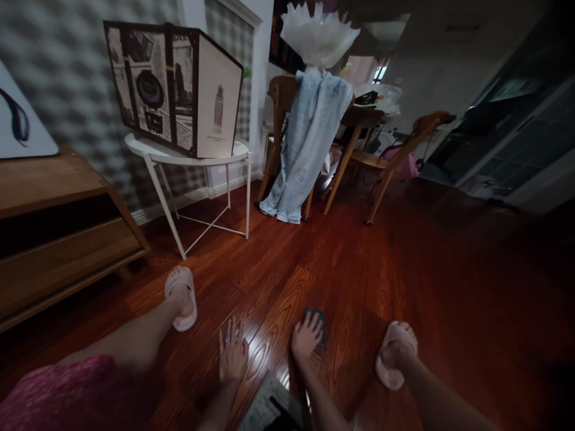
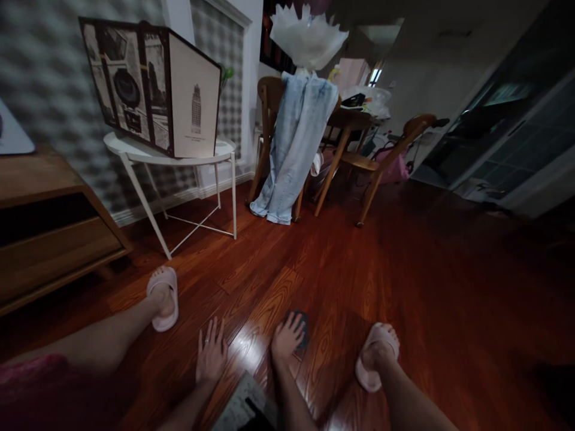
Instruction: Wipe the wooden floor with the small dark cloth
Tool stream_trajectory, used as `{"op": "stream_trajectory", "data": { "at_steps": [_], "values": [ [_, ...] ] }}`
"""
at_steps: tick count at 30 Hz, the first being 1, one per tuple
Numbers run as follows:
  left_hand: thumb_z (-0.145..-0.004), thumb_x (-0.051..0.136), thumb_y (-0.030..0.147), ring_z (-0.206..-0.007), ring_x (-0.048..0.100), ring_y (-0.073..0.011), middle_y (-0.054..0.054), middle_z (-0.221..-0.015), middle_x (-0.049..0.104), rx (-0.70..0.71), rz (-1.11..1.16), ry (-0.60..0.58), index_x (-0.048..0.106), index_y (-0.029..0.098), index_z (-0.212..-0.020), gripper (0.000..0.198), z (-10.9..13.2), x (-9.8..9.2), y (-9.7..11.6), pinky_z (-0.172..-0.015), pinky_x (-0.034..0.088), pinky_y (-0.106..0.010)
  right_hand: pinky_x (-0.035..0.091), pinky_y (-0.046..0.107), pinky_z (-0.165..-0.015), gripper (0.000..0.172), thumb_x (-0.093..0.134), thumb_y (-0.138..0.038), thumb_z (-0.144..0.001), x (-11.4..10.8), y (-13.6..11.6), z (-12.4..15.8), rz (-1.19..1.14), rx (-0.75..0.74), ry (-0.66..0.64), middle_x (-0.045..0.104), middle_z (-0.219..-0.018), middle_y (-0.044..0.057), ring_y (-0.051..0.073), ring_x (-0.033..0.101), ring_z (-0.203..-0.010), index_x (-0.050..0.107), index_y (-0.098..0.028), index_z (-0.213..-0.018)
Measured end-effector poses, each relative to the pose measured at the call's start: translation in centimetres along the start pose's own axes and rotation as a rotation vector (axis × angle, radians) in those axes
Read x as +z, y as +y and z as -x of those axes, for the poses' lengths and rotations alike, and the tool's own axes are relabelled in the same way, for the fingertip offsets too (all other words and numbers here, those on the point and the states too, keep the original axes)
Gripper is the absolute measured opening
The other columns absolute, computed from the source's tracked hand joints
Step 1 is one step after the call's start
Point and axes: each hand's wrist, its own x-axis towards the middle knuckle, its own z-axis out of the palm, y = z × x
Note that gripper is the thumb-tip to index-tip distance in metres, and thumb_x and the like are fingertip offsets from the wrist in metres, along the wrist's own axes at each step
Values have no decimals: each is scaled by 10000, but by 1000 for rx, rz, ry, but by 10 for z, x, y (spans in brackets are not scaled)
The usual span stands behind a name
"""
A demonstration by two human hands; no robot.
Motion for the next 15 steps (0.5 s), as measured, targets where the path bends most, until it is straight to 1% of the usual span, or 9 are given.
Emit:
{"op": "stream_trajectory", "data": {
  "at_steps": [2, 4, 6, 7, 9, 10, 12, 14, 15],
  "values": [
    [-930, 324, 251, -1562, 194, -249, -77, -1646, 324, -6, -3, -5, 273, 215, -1557, 630, 0, 2, 0, -1277, 163, -597, 327, 617, -1119, 589, 297, -328, -962, 5, -34, 24, -61, -208, -180, 408, -1583, 196, 378, 345, -1472, 514, -150, -1480],
    [-933, 304, 244, -1557, 212, -245, -81, -1640, 345, -29, -26, 6, 306, 202, -1545, 614, 0, 4, 2, -1281, 159, -585, 326, 564, -1147, 560, 349, -361, -973, 10, -57, 43, -117, -382, -294, 400, -1600, 144, 342, 344, -1482, 515, -201, -1483],
    [-936, 296, 246, -1550, 238, -237, -80, -1633, 363, -45, -41, 20, 320, 208, -1538, 604, -1, 5, 3, -1281, 160, -580, 322, 514, -1169, 551, 383, -381, -983, 13, -65, 48, -156, -506, -322, 367, -1626, 89, 304, 314, -1503, 476, -254, -1511],
    [-936, 296, 247, -1544, 256, -236, -82, -1630, 370, -50, -44, 25, 325, 211, -1536, 602, -2, 6, 4, -1280, 166, -581, 313, 492, -1180, 551, 388, -380, -987, 13, -63, 44, -168, -553, -316, 346, -1639, 65, 284, 290, -1515, 452, -275, -1524],
    [-935, 300, 244, -1536, 279, -241, -93, -1630, 367, -51, -43, 25, 327, 212, -1535, 601, -3, 4, 5, -1276, 185, -578, 290, 463, -1198, 554, 377, -364, -988, 10, -49, 21, -164, -591, -293, 323, -1652, 45, 257, 258, -1528, 434, -285, -1534],
    [-935, 304, 241, -1536, 279, -243, -97, -1634, 357, -49, -42, 23, 324, 211, -1536, 602, -3, 3, 5, -1276, 193, -572, 283, 457, -1202, 556, 362, -355, -986, 8, -36, 5, -146, -571, -281, 326, -1650, 53, 254, 259, -1528, 442, -270, -1530],
    [-935, 314, 240, -1544, 257, -242, -96, -1643, 335, -38, -47, 20, 305, 211, -1543, 609, -3, 0, 5, -1277, 196, -559, 281, 461, -1200, 570, 321, -344, -980, 2, 1, -32, -89, -447, -248, 345, -1639, 93, 265, 278, -1518, 471, -216, -1514],
    [-933, 322, 238, -1552, 230, -230, -84, -1649, 323, -29, -51, 20, 268, 220, -1554, 623, -3, -3, 5, -1283, 185, -548, 279, 476, -1197, 600, 271, -355, -976, -4, 47, -64, -38, -275, -183, 333, -1640, 123, 281, 276, -1515, 472, -169, -1510],
    [-932, 326, 236, -1554, 224, -226, -79, -1650, 322, -28, -50, 20, 251, 226, -1558, 631, -2, -4, 5, -1285, 177, -548, 282, 485, -1194, 615, 257, -368, -973, -7, 71, -75, -21, -209, -154, 330, -1640, 133, 289, 274, -1514, 471, -157, -1510]
  ]
}}
